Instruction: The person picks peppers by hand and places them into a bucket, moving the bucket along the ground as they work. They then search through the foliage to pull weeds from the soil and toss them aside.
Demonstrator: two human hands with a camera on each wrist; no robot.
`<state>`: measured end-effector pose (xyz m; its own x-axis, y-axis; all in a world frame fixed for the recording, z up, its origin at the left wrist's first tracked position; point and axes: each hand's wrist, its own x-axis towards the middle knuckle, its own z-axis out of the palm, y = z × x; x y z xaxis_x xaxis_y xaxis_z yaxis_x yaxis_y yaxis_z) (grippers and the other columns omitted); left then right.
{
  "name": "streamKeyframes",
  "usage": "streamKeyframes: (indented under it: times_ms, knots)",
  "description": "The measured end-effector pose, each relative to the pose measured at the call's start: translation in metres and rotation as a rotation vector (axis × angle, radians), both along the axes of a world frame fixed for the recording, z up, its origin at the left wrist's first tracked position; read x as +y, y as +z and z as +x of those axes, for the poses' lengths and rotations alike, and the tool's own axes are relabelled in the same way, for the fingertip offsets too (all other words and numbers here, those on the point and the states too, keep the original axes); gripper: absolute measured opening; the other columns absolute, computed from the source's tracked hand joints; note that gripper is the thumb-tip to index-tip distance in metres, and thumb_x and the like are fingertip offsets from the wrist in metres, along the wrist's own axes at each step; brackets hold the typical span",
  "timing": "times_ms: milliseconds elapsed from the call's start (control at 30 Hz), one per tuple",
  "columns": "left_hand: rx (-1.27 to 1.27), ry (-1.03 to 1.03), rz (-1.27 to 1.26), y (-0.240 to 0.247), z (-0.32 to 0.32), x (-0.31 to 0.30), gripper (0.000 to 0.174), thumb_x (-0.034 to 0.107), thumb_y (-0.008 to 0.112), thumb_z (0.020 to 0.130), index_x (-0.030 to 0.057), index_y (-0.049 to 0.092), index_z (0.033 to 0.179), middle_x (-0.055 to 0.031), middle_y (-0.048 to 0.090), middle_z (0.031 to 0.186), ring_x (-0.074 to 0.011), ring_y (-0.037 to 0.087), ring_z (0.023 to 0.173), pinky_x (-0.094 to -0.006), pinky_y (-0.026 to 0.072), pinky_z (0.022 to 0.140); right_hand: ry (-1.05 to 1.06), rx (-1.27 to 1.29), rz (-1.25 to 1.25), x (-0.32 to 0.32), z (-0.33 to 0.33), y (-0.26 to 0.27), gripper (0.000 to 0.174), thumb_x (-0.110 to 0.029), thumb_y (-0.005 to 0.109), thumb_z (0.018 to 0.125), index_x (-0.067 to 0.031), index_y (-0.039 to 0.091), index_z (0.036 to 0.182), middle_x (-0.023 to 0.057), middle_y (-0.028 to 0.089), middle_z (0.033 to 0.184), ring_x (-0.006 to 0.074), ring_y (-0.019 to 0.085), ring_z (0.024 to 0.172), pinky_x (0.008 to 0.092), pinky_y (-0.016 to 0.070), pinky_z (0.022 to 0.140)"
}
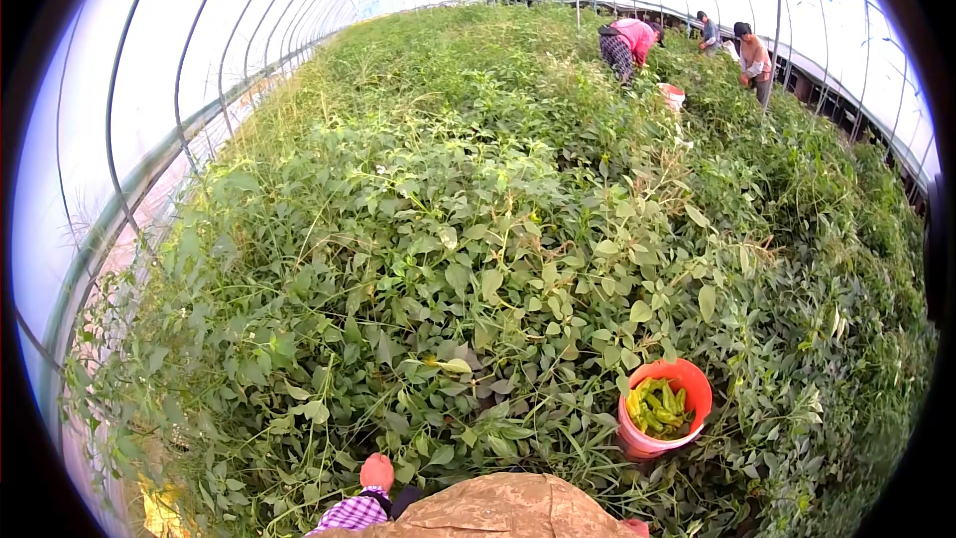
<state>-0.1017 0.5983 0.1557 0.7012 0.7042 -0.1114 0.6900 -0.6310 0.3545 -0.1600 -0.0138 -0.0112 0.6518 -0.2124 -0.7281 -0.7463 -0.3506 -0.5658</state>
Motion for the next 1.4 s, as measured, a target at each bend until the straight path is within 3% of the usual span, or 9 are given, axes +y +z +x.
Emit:
streamKeyframes:
  times_ms: [200,233,267,333,467,567,1200,1333,1400]
  knots:
    - [-0.042,-0.034,-0.078,0.004,0.000,0.000,0.030,0.025,0.048,0.085,0.0016,0.067,0.083,-0.0228,0.065,0.082,-0.0410,0.061,0.082,-0.0475,0.0486,0.075,0.432,-0.219,-0.185,-0.009,-0.022,-0.034,0.021,-0.032,0.064,0.083,-0.0113,0.068,0.086,0.0062,0.068,0.077,0.0205,0.063,0.068,0.0339,0.0512,0.065]
    - [-0.001,-0.045,-0.128,0.001,0.000,0.003,0.028,0.026,0.050,0.085,0.0050,0.067,0.088,-0.0210,0.065,0.087,-0.0400,0.062,0.085,-0.0477,0.0487,0.077,0.696,-0.375,-0.333,-0.014,-0.030,-0.054,0.021,-0.032,0.064,0.083,-0.0115,0.068,0.086,0.0061,0.068,0.077,0.0206,0.063,0.068,0.0339,0.0512,0.065]
    - [0.041,-0.057,-0.179,0.000,-0.001,0.005,0.026,0.027,0.051,0.086,0.0085,0.068,0.093,-0.0192,0.066,0.092,-0.0391,0.062,0.088,-0.0480,0.0488,0.079,0.759,-0.485,-0.447,-0.028,-0.054,-0.162,0.019,-0.031,0.065,0.082,-0.0128,0.068,0.086,0.0059,0.068,0.079,0.0213,0.064,0.070,0.0342,0.0515,0.066]
    - [0.069,-0.050,-0.200,0.009,0.000,0.000,0.029,0.031,0.051,0.087,0.0086,0.068,0.095,-0.0189,0.066,0.094,-0.0387,0.062,0.091,-0.0474,0.0483,0.081,0.848,-0.702,-0.722,-0.004,-0.068,-0.180,0.015,-0.030,0.065,0.082,-0.0153,0.068,0.086,0.0055,0.068,0.082,0.0228,0.064,0.074,0.0349,0.0520,0.069]
    - [0.194,-0.121,-0.127,0.012,-0.001,-0.004,0.031,0.032,0.050,0.087,0.0087,0.067,0.095,-0.0181,0.066,0.095,-0.0379,0.061,0.091,-0.0461,0.0488,0.081,0.514,-0.189,-0.185,-0.015,-0.027,-0.056,0.019,-0.030,0.065,0.082,-0.0112,0.068,0.088,0.0062,0.068,0.079,0.0201,0.064,0.070,0.0336,0.0522,0.066]
    - [0.200,-0.258,-0.114,0.006,-0.003,0.002,0.027,0.030,0.051,0.085,0.0088,0.068,0.092,-0.0168,0.066,0.093,-0.0371,0.062,0.089,-0.0458,0.0489,0.080,-0.070,0.040,0.100,-0.003,-0.018,-0.025,0.026,-0.031,0.064,0.084,-0.0057,0.069,0.089,0.0066,0.068,0.076,0.0167,0.064,0.067,0.0323,0.0515,0.061]
    - [0.033,-0.022,-0.165,0.000,-0.002,0.000,0.021,0.023,0.057,0.080,0.0123,0.072,0.090,-0.0183,0.067,0.089,-0.0369,0.063,0.086,-0.0438,0.0495,0.080,-0.092,0.054,0.115,0.003,-0.005,-0.022,0.032,-0.033,0.063,0.084,-0.0025,0.069,0.089,0.0079,0.068,0.075,0.0168,0.064,0.067,0.0325,0.0505,0.060]
    - [0.045,-0.033,-0.215,0.002,0.005,0.002,0.021,0.020,0.056,0.079,0.0077,0.072,0.086,-0.0205,0.066,0.086,-0.0374,0.063,0.083,-0.0440,0.0492,0.078,0.113,0.024,-0.036,-0.002,-0.002,-0.022,0.033,-0.037,0.061,0.084,-0.0055,0.069,0.088,0.0090,0.068,0.074,0.0209,0.064,0.066,0.0359,0.0500,0.063]
    - [0.019,-0.051,-0.365,-0.016,0.005,0.012,0.020,0.016,0.058,0.079,0.0032,0.071,0.087,-0.0163,0.068,0.076,-0.0258,0.065,0.067,-0.0354,0.0500,0.063,0.120,0.023,-0.035,-0.004,-0.001,-0.022,0.033,-0.037,0.061,0.084,-0.0060,0.070,0.087,0.0090,0.068,0.075,0.0213,0.064,0.067,0.0365,0.0498,0.063]
